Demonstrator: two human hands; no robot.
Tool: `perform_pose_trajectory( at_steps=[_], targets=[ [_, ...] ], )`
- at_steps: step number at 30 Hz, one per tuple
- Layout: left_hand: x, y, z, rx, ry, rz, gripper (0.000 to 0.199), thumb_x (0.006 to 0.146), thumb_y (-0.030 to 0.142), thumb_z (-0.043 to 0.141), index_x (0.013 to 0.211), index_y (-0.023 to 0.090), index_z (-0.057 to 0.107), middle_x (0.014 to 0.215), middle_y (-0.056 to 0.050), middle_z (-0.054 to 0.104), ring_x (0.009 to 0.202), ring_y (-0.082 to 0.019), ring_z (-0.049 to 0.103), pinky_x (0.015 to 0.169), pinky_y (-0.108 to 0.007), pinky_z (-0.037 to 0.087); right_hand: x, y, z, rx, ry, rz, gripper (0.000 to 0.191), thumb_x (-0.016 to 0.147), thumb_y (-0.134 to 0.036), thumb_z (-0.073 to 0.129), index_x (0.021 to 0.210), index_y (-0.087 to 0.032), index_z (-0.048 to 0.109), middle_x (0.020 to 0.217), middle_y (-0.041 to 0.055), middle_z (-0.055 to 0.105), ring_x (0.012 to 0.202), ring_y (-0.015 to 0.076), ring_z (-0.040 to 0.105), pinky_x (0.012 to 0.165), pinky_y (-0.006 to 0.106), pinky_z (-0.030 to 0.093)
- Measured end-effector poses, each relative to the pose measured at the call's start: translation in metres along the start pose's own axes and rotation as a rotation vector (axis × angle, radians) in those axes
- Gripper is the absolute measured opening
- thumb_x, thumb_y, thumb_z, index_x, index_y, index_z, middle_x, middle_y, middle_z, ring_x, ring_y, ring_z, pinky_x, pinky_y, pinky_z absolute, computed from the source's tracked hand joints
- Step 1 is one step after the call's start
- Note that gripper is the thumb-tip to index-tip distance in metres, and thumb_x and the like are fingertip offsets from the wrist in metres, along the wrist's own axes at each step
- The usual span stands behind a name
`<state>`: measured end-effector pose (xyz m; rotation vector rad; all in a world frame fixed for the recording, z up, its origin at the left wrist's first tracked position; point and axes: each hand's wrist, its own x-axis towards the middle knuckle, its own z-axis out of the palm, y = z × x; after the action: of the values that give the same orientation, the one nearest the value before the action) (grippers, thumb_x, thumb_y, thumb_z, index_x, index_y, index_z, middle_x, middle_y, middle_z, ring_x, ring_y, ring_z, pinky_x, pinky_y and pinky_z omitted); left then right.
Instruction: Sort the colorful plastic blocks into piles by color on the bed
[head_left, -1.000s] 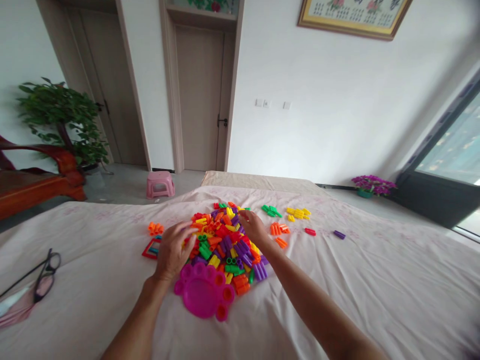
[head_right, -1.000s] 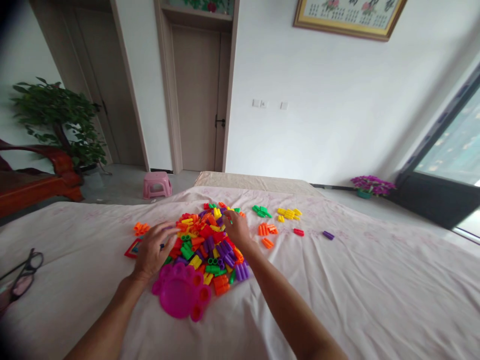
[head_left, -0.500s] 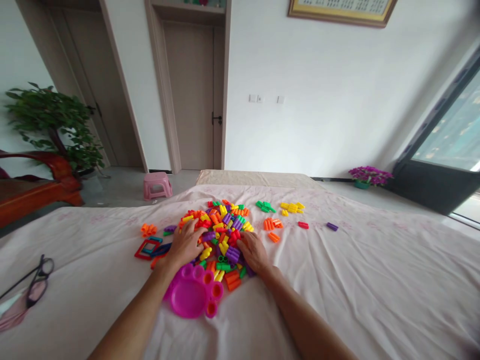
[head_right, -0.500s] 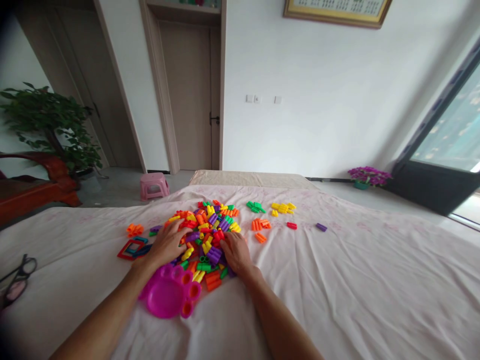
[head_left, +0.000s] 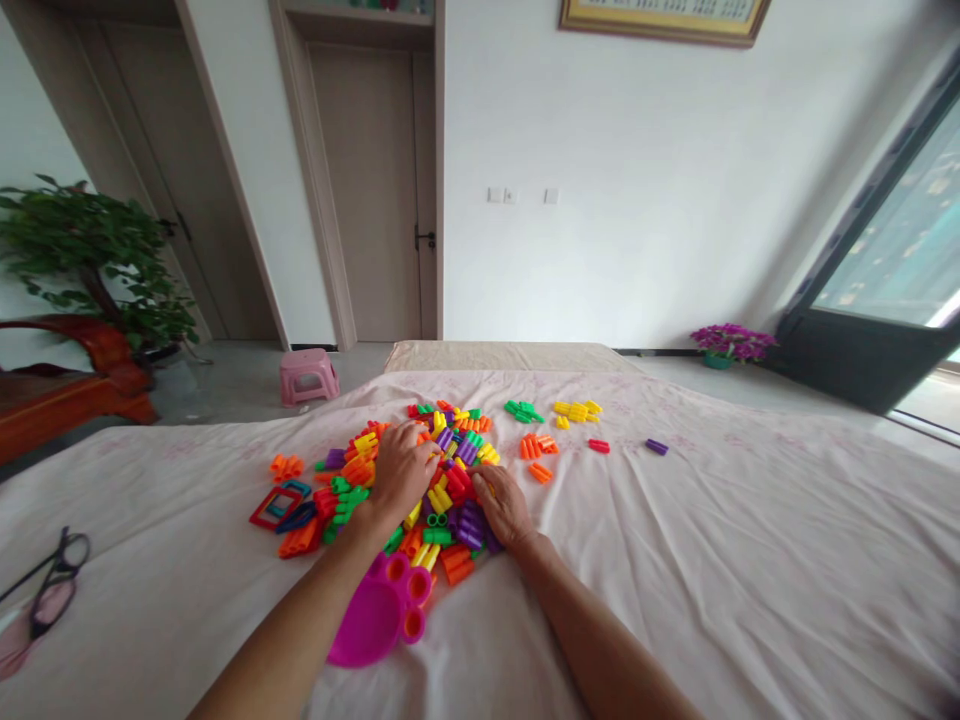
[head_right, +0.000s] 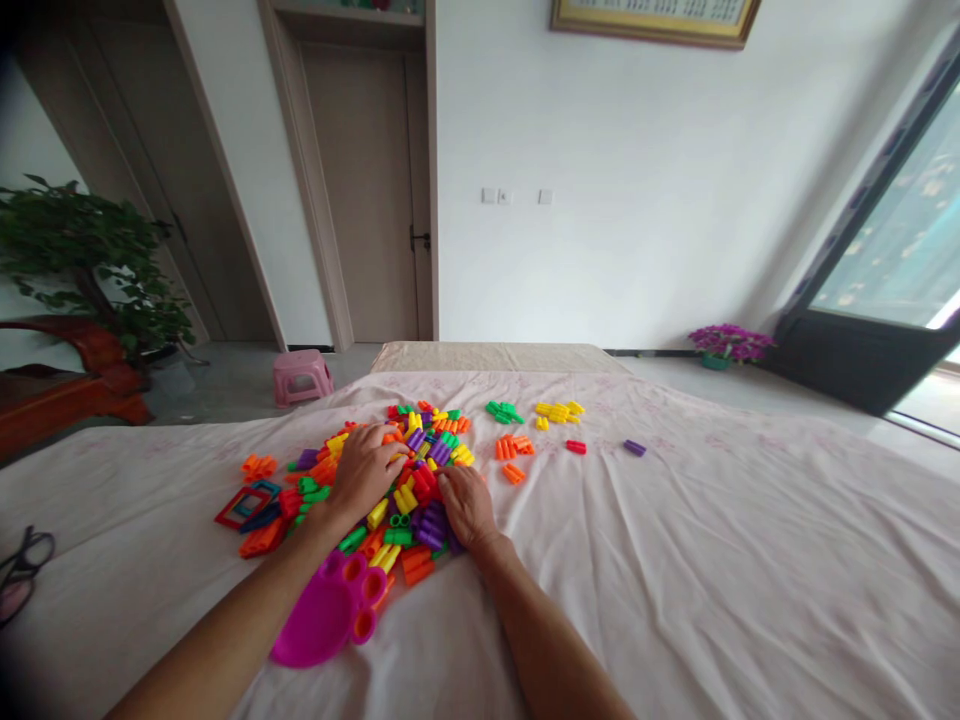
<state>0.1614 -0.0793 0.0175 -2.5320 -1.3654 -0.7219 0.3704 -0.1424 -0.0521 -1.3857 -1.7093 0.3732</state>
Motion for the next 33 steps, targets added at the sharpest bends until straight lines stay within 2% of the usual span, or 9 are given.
perform_pose_trajectory(
  at_steps=[3,5,12,18,21,26,30,33],
  targets=[
    [0.018,0.017,0.012,0.032,-0.059,-0.037,0.021,0.093,0.034,0.066,0.092,0.022,0.083,0.108,-0.016,0.072,0.113,-0.032,0.059,0.103,-0.048,0.046,-0.002,-0.002,-0.001,0.004,0.015,-0.007,0.047,0.110,-0.049,0.037,0.110,-0.023,0.076,0.108,0.0087,0.077,0.104,0.0249,0.068,0.099,0.037,0.049],
    [0.026,0.022,0.020,0.055,-0.092,-0.064,0.020,0.090,0.035,0.070,0.086,0.020,0.083,0.104,-0.018,0.071,0.111,-0.033,0.058,0.101,-0.049,0.045,-0.003,-0.003,-0.002,0.008,0.015,-0.013,0.047,0.110,-0.048,0.036,0.108,-0.023,0.076,0.106,0.0091,0.076,0.102,0.0243,0.067,0.098,0.037,0.049],
    [0.039,0.027,0.032,0.098,-0.117,-0.145,0.028,0.081,0.038,0.080,0.098,0.017,0.081,0.117,-0.022,0.070,0.119,-0.040,0.056,0.108,-0.059,0.038,-0.002,-0.003,-0.001,0.035,0.039,-0.028,0.048,0.111,-0.049,0.033,0.102,-0.023,0.073,0.101,0.0087,0.075,0.099,0.0237,0.066,0.096,0.035,0.048],
    [0.038,0.029,0.032,0.064,-0.063,-0.186,0.019,0.083,0.027,0.070,0.094,0.017,0.082,0.115,-0.020,0.073,0.120,-0.038,0.057,0.116,-0.059,0.032,-0.003,-0.003,-0.001,0.038,0.048,-0.006,0.055,0.111,-0.056,0.030,0.090,-0.022,0.069,0.094,0.0071,0.071,0.093,0.0222,0.063,0.092,0.034,0.047],
    [0.035,0.016,0.029,0.003,-0.030,-0.226,0.020,0.084,0.031,0.066,0.090,0.019,0.081,0.113,-0.018,0.074,0.119,-0.036,0.059,0.114,-0.056,0.035,-0.003,-0.002,-0.001,0.049,0.064,0.006,0.058,0.110,-0.060,0.030,0.086,-0.022,0.067,0.090,0.0065,0.070,0.090,0.0220,0.062,0.089,0.034,0.047],
    [0.026,-0.021,0.023,-0.161,0.008,-0.326,0.025,0.088,0.036,0.059,0.082,0.020,0.076,0.103,-0.014,0.077,0.106,-0.028,0.066,0.100,-0.041,0.049,-0.002,0.003,0.002,0.095,0.090,0.003,0.057,0.108,-0.063,0.035,0.086,-0.022,0.068,0.088,0.0060,0.069,0.087,0.0228,0.061,0.085,0.035,0.045],
    [0.012,-0.051,0.009,-0.332,0.089,-0.396,0.037,0.093,0.044,0.048,0.094,0.020,0.076,0.105,-0.011,0.078,0.105,-0.025,0.070,0.098,-0.035,0.052,-0.001,0.004,0.002,0.121,0.101,0.012,0.057,0.108,-0.063,0.036,0.081,-0.022,0.066,0.087,0.0061,0.069,0.087,0.0232,0.061,0.085,0.036,0.044],
    [-0.003,-0.072,-0.005,-0.442,0.181,-0.463,0.049,0.093,0.054,0.045,0.108,0.018,0.074,0.118,-0.014,0.077,0.115,-0.027,0.070,0.101,-0.036,0.053,-0.002,0.003,0.001,0.121,0.102,0.015,0.057,0.108,-0.063,0.036,0.079,-0.023,0.065,0.085,0.0058,0.068,0.086,0.0232,0.060,0.083,0.036,0.044]
  ],
)
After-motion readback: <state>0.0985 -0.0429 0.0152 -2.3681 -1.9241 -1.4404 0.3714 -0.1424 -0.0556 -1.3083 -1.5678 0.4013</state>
